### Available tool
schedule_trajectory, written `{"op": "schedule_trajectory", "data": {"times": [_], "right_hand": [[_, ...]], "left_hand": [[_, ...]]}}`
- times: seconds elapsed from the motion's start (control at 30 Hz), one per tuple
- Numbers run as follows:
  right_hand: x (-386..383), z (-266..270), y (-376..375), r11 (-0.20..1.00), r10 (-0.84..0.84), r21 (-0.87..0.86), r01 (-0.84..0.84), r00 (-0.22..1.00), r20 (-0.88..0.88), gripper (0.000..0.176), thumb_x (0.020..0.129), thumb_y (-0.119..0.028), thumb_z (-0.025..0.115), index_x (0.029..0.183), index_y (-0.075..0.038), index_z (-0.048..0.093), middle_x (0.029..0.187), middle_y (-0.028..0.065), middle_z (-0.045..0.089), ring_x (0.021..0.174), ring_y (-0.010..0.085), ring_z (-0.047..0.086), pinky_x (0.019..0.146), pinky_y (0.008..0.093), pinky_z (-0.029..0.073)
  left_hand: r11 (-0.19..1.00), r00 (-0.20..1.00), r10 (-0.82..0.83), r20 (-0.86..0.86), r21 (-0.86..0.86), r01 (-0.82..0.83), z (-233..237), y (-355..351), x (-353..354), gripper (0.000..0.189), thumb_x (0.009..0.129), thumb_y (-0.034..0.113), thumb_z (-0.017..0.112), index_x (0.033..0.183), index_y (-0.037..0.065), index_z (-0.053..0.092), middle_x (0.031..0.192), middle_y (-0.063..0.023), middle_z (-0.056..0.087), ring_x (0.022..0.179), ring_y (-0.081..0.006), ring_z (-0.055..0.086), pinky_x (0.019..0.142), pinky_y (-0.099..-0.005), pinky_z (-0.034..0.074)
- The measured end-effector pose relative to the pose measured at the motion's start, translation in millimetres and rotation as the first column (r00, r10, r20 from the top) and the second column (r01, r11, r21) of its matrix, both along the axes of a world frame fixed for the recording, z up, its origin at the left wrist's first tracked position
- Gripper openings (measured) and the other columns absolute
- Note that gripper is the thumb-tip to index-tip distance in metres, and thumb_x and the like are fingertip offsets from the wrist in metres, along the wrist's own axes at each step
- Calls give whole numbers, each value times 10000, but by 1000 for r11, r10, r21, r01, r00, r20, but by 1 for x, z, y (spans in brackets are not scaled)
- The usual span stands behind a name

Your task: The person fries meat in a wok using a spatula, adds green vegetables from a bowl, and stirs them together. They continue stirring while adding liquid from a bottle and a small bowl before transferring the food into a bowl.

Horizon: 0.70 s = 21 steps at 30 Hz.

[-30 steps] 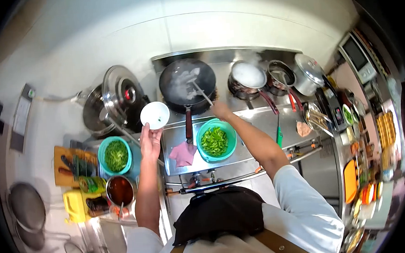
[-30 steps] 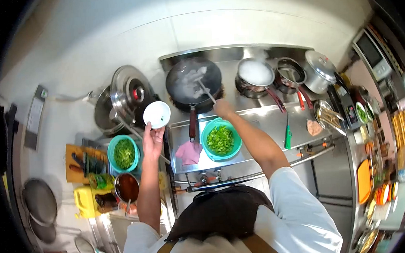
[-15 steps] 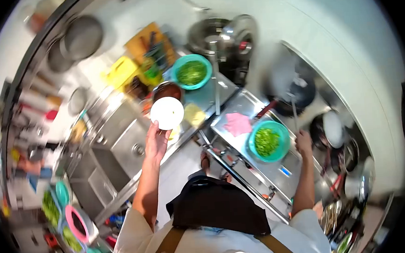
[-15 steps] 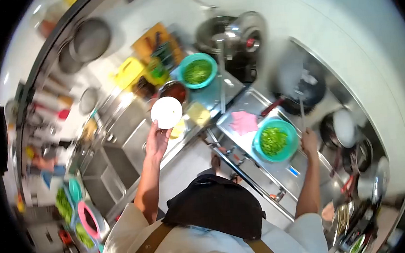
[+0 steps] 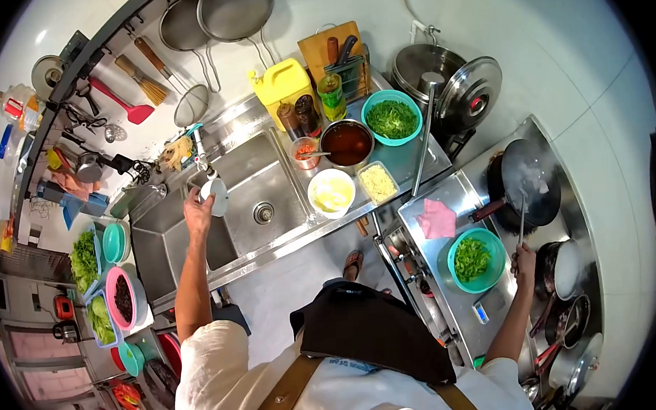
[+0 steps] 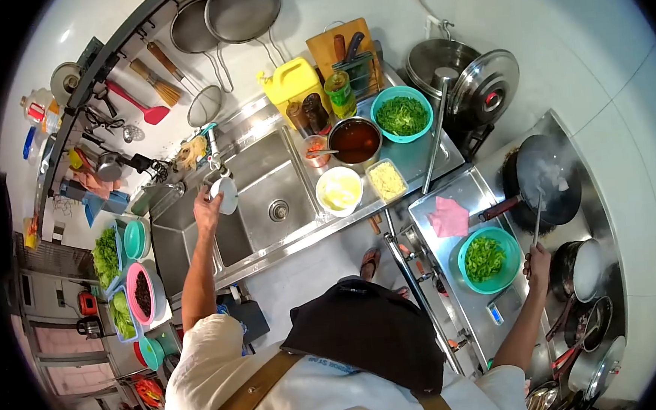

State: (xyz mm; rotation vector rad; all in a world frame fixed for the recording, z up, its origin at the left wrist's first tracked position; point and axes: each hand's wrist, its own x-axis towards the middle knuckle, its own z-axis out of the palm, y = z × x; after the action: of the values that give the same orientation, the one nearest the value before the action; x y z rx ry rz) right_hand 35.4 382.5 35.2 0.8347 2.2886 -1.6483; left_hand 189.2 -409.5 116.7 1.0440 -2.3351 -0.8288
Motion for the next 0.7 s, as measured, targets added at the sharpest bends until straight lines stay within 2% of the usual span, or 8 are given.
{"op": "schedule_trajectory", "data": {"times": [0.07, 0.27, 0.4, 0.43, 0.47, 0.5, 0.53, 0.7], "right_hand": [[-2, 3, -6, 1000, 5, -2, -5, 1000, 1, 187, 912, -175, 436, 958, -31, 546, 583, 7, 436, 350, 86, 366, 292, 249, 302], [0, 12, -12, 990, -84, -109, 85, 996, 11, 104, 909, -158, 449, 890, -68, 498, 567, -16, 414, 353, 79, 347, 295, 230, 277], [-1, -7, 8, 986, -69, -160, 50, 990, -120, 86, 873, -148, 475, 829, -101, 533, 536, -41, 387, 370, 65, 339, 324, 234, 263], [5, 22, -10, 996, -80, -55, 75, 993, -83, 109, 858, -151, 481, 769, -104, 521, 522, -44, 379, 374, 71, 346, 333, 242, 265], [4, -1, 10, 995, -70, -85, 59, 989, -130, 139, 860, -165, 478, 740, -100, 503, 522, -36, 387, 372, 78, 346, 331, 242, 262], [9, 19, 1, 997, -75, -7, 74, 991, -109, 121, 840, -172, 487, 769, -76, 510, 570, -23, 421, 394, 87, 363, 351, 246, 290], [13, 23, 4, 996, -83, -34, 80, 991, -105, 136, 836, -169, 491, 753, -63, 510, 558, -8, 428, 393, 97, 388, 351, 253, 312], [25, 41, 17, 958, 42, 281, -52, 998, 41, 175, 772, -142, 513, 702, 11, 559, 483, 80, 513, 376, 168, 510, 348, 325, 383]], "left_hand": [[988, 991, 29, 130, -152, -9, -24, -32, 2, 561, 689, 267, 743, 1129, -36, 570, 893, -183, 650, 817, -266, 636, 741, -359, 490], [1000, 980, -22, 198, 5, 21, -51, -67, -1, 644, 681, 320, 743, 1165, -56, 546, 1037, -212, 633, 956, -316, 618, 824, -378, 477], [997, 971, 37, 234, -74, -20, -71, -77, 7, 570, 739, 318, 677, 1165, -40, 553, 1098, -203, 613, 1002, -318, 595, 858, -393, 457], [935, 995, 92, -47, 349, -70, -69, -58, 6, 489, 772, 280, 655, 1135, -34, 563, 1043, -159, 631, 967, -268, 610, 810, -353, 478], [821, 992, 125, -25, 563, -89, -82, -66, 8, 386, 829, 243, 619, 1106, -22, 567, 1022, -121, 628, 947, -220, 613, 786, -313, 490], [659, 934, 154, -322, 738, 146, -94, -55, 7, 334, 879, 225, 579, 1117, -8, 554, 1057, -114, 619, 946, -205, 612, 791, -313, 499], [550, 881, 93, -463, 762, 342, -96, -35, 1, 357, 900, 230, 562, 1164, -6, 523, 1083, -107, 609, 962, -204, 605, 812, -328, 501], [257, 962, -37, -269, 928, 269, -105, 90, -40, 474, 895, 299, 563, 1236, -15, 462, 1172, -112, 561, 1021, -213, 563, 877, -323, 466]]}}
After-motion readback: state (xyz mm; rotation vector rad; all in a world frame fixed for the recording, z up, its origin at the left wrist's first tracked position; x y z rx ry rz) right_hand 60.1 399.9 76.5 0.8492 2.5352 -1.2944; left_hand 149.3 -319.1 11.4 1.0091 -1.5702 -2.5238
